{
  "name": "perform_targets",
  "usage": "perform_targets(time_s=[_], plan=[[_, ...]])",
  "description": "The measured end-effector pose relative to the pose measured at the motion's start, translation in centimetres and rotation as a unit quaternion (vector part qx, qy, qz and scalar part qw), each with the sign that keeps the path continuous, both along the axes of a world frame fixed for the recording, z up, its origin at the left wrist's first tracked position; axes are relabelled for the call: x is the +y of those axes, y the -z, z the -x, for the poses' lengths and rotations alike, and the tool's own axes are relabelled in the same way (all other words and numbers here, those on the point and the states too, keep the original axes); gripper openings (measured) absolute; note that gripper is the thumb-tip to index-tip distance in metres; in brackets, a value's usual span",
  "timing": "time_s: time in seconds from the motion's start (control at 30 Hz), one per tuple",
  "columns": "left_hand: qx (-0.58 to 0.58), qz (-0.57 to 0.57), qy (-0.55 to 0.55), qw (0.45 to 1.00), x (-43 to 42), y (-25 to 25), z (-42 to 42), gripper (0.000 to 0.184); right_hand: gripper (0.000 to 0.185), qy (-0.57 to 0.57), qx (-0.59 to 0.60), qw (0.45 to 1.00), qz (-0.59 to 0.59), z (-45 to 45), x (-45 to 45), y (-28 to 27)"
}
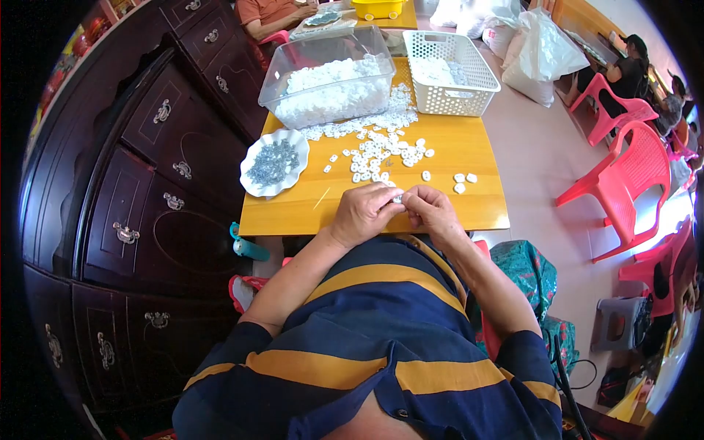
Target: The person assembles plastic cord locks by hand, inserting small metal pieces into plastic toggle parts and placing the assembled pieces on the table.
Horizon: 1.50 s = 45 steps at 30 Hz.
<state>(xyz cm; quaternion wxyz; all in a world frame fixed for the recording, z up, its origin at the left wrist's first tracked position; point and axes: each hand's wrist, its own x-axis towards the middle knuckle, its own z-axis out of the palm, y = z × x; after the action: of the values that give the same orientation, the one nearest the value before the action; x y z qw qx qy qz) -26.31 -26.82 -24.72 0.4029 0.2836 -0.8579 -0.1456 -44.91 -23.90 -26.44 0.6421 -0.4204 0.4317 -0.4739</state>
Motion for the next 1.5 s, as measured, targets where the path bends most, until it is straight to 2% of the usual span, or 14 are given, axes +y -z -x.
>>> perform_targets(time_s=[0.23, 0.5, 0.6, 0.67, 0.73, 0.8, 0.83, 1.03, 1.27, 1.5], plan=[[0.023, 0.004, 0.005, 1.0, -0.1, 0.3, 0.1, 0.022, 0.017, 0.004, -0.002, 1.0, -0.022, 0.1, 0.0, -0.2], [0.018, -0.106, -0.019, 0.994, 0.0, -0.1, -0.1, 0.028, 0.019, 0.009, 0.046, 0.998, 0.035, 0.8, -0.6, 0.3], [0.004, -0.085, -0.08, 0.993, -0.7, 0.3, -0.4, 0.031, 0.022, 0.048, 0.198, 0.973, 0.11, 2.6, -1.1, -0.3], [-0.006, -0.08, -0.108, 0.991, -1.6, 0.7, -1.0, 0.025, 0.024, 0.054, 0.355, 0.918, 0.166, 4.6, -1.9, 0.2], [-0.044, -0.046, -0.155, 0.986, -2.6, 1.0, -1.4, 0.019, 0.028, 0.046, 0.393, 0.906, 0.148, 6.3, -1.7, -1.4], [-0.042, -0.055, -0.169, 0.983, -3.3, 0.3, -1.2, 0.014, 0.03, 0.027, 0.537, 0.829, 0.151, 7.8, -1.6, -2.3], [-0.076, -0.056, -0.175, 0.98, -3.8, 0.0, -1.0, 0.013, 0.029, 0.027, 0.56, 0.817, 0.131, 8.3, -1.5, -2.7], [-0.154, -0.066, -0.183, 0.969, -7.0, 0.7, 1.1, 0.014, 0.025, 0.048, 0.614, 0.783, 0.084, 9.3, -1.1, -3.4], [-0.232, -0.079, -0.192, 0.95, -8.2, 1.0, 2.4, 0.014, 0.024, 0.073, 0.628, 0.771, 0.077, 9.9, -1.2, -3.1], [-0.248, -0.062, -0.196, 0.947, -8.8, 1.8, 2.8, 0.013, 0.025, 0.077, 0.633, 0.767, 0.075, 10.3, -1.5, -2.5]])
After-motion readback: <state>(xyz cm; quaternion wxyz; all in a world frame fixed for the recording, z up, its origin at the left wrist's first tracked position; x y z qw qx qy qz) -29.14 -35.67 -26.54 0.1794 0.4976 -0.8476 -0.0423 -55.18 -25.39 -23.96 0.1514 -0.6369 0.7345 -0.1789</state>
